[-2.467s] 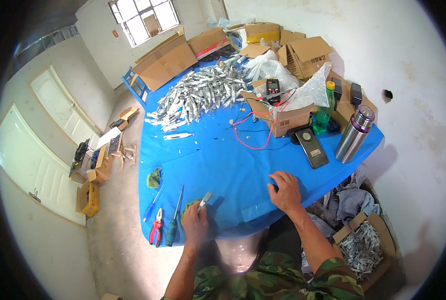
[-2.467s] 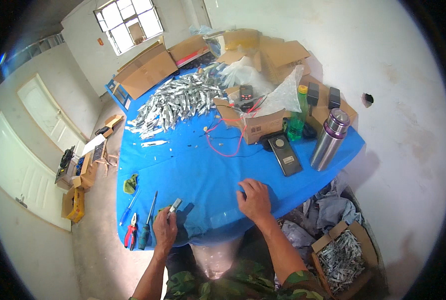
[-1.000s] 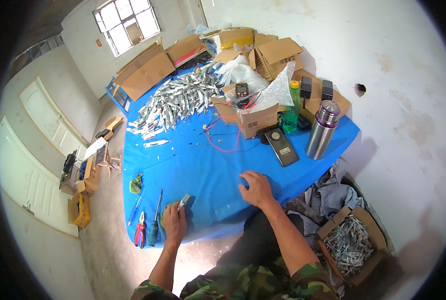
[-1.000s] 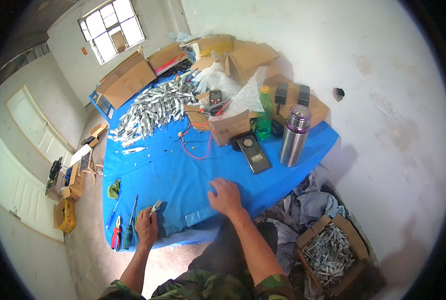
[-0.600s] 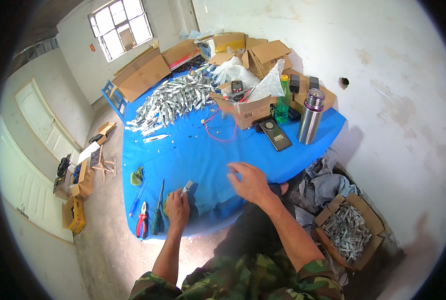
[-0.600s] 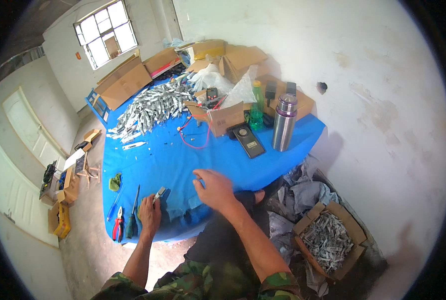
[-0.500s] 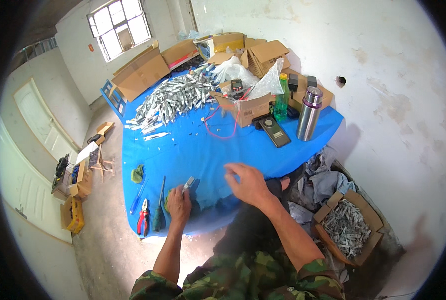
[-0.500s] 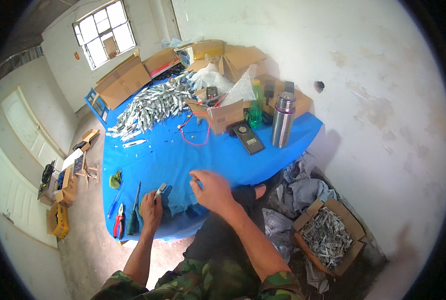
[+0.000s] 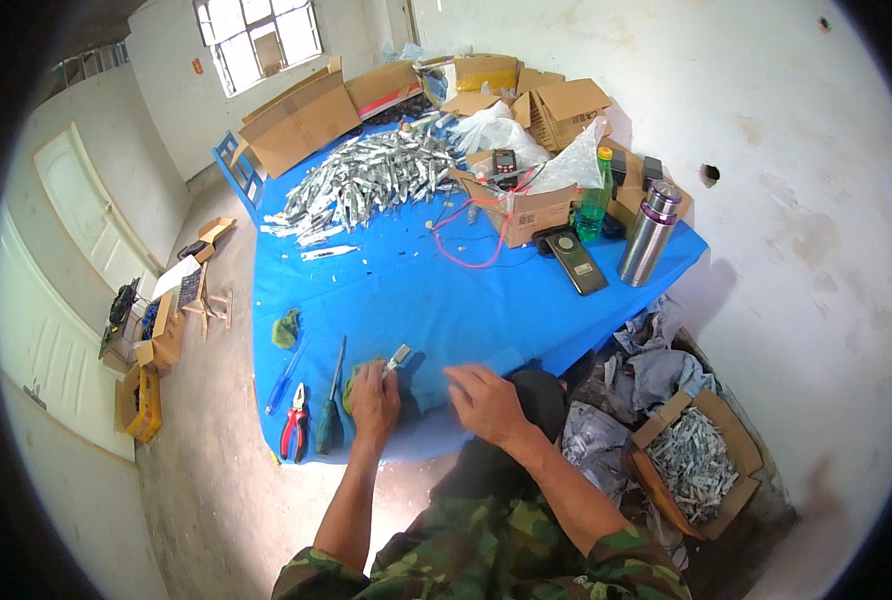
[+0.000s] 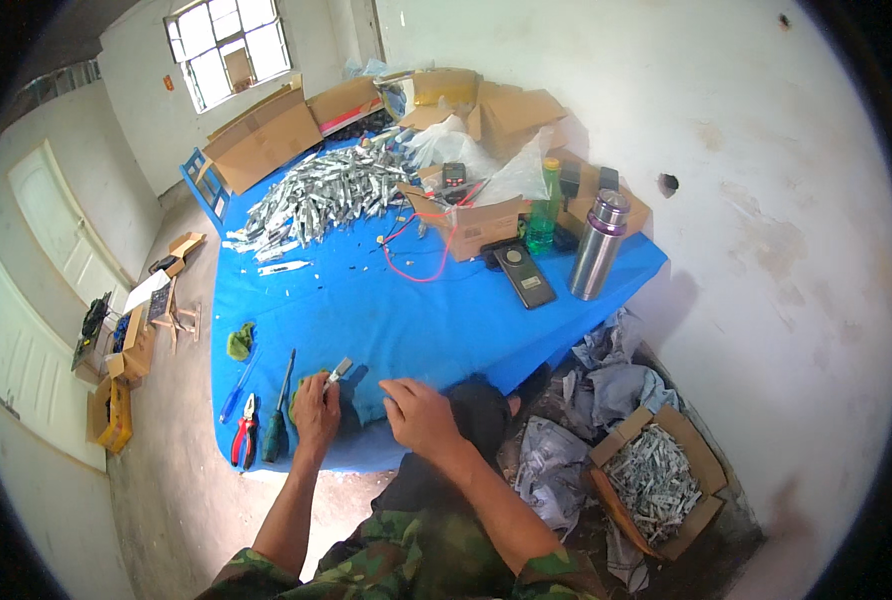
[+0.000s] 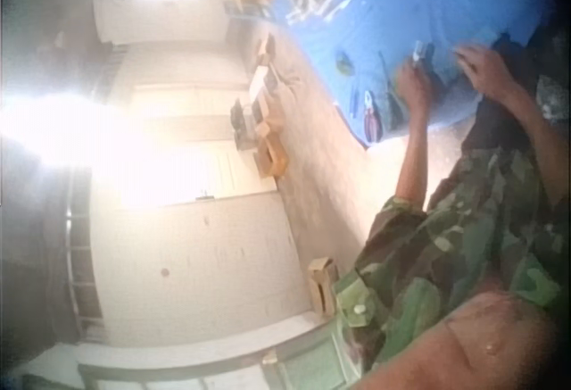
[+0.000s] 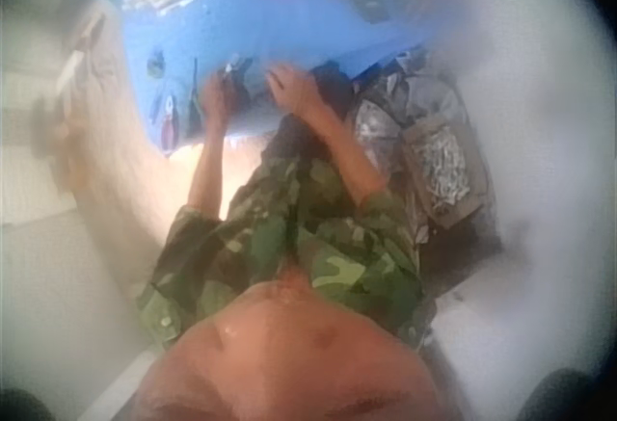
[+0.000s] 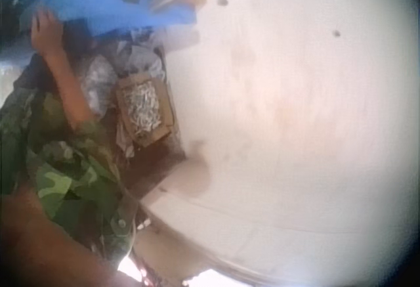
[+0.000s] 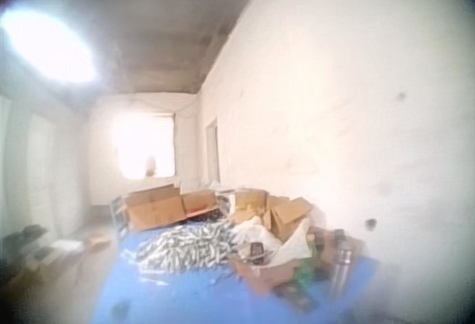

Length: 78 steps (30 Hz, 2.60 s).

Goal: The person assembles small metal components by hand and with pliers over a blue table. They pick up a piece, manipulate it with their fingers, use the red-handled pliers to crimp or join the parts, and then set the assembled item aside.

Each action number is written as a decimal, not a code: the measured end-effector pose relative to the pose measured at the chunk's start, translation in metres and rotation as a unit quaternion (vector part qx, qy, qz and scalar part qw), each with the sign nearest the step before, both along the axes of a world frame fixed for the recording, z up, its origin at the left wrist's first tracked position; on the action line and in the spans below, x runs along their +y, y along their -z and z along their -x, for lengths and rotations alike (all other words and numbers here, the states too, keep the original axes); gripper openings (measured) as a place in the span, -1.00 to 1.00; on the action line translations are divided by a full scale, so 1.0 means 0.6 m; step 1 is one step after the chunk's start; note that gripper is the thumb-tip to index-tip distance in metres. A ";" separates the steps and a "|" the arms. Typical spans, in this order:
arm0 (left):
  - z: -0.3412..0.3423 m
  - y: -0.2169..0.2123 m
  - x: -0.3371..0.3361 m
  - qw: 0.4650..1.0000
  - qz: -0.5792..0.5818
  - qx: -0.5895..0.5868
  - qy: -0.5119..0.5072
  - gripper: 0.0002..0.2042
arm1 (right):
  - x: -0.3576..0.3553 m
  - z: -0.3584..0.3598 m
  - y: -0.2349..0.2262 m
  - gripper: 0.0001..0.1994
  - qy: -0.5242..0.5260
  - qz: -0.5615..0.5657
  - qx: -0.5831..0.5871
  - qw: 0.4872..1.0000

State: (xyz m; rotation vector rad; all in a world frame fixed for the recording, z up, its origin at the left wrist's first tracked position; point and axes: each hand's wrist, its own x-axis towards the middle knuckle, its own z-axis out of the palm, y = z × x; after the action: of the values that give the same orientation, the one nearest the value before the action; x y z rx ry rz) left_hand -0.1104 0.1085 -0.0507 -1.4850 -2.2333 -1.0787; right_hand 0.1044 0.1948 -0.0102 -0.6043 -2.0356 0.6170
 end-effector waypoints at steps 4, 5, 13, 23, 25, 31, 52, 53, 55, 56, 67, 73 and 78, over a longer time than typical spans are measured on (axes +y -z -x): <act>-0.002 -0.012 -0.013 1.000 0.006 -0.001 0.000 -0.81 | 0.011 0.012 0.043 -0.74 0.046 -0.021 0.029 0.998; -0.003 -0.015 -0.014 1.000 0.009 -0.003 0.000 -0.81 | 0.014 0.013 0.050 -0.73 0.060 -0.014 0.030 0.998; -0.008 -0.022 0.000 0.999 0.048 -0.022 -0.015 -0.84 | 0.057 0.035 0.068 -0.79 0.099 -0.011 0.015 0.995; -0.004 -0.017 0.005 0.998 0.055 -0.016 -0.001 -0.81 | 0.065 0.049 0.088 -0.84 0.130 0.008 0.037 0.991; -0.007 -0.021 0.007 0.999 0.048 -0.007 -0.005 -0.81 | 0.067 0.046 0.082 -0.86 0.124 -0.002 0.048 0.991; -0.012 -0.026 0.008 0.998 0.063 0.003 -0.011 -0.77 | 0.064 0.039 0.081 -0.85 0.106 0.010 0.060 0.993; -0.009 -0.021 0.003 0.999 0.047 -0.008 -0.002 -0.77 | 0.044 0.038 0.067 -0.83 0.083 0.029 0.024 0.996; -0.010 -0.020 0.002 0.999 0.046 -0.014 0.001 -0.76 | 0.045 0.037 0.067 -0.83 0.083 0.025 0.019 0.996; -0.010 -0.020 0.003 0.999 0.048 0.005 0.002 -0.76 | 0.048 0.037 0.065 -0.83 0.087 0.018 0.013 0.996; -0.010 -0.019 0.003 0.999 0.049 0.014 0.003 -0.75 | 0.046 0.038 0.067 -0.83 0.091 0.015 0.016 0.996; -0.008 -0.023 -0.006 0.996 0.044 0.032 0.069 -0.73 | 0.039 0.054 0.079 -0.87 0.137 -0.011 0.021 0.990; -0.013 -0.022 -0.013 0.993 0.045 0.048 0.101 -0.70 | 0.038 0.051 0.079 -0.83 0.132 -0.001 0.009 0.991; -0.024 -0.039 -0.023 0.984 0.048 0.073 0.153 -0.67 | 0.036 0.035 0.074 -0.63 0.081 0.035 0.020 0.996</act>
State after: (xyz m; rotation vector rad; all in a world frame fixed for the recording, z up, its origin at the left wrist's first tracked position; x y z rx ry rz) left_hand -0.0957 0.0948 -0.0275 -1.9291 -2.0282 -0.9155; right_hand 0.0833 0.2165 -0.0549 -0.7844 -1.9120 0.6000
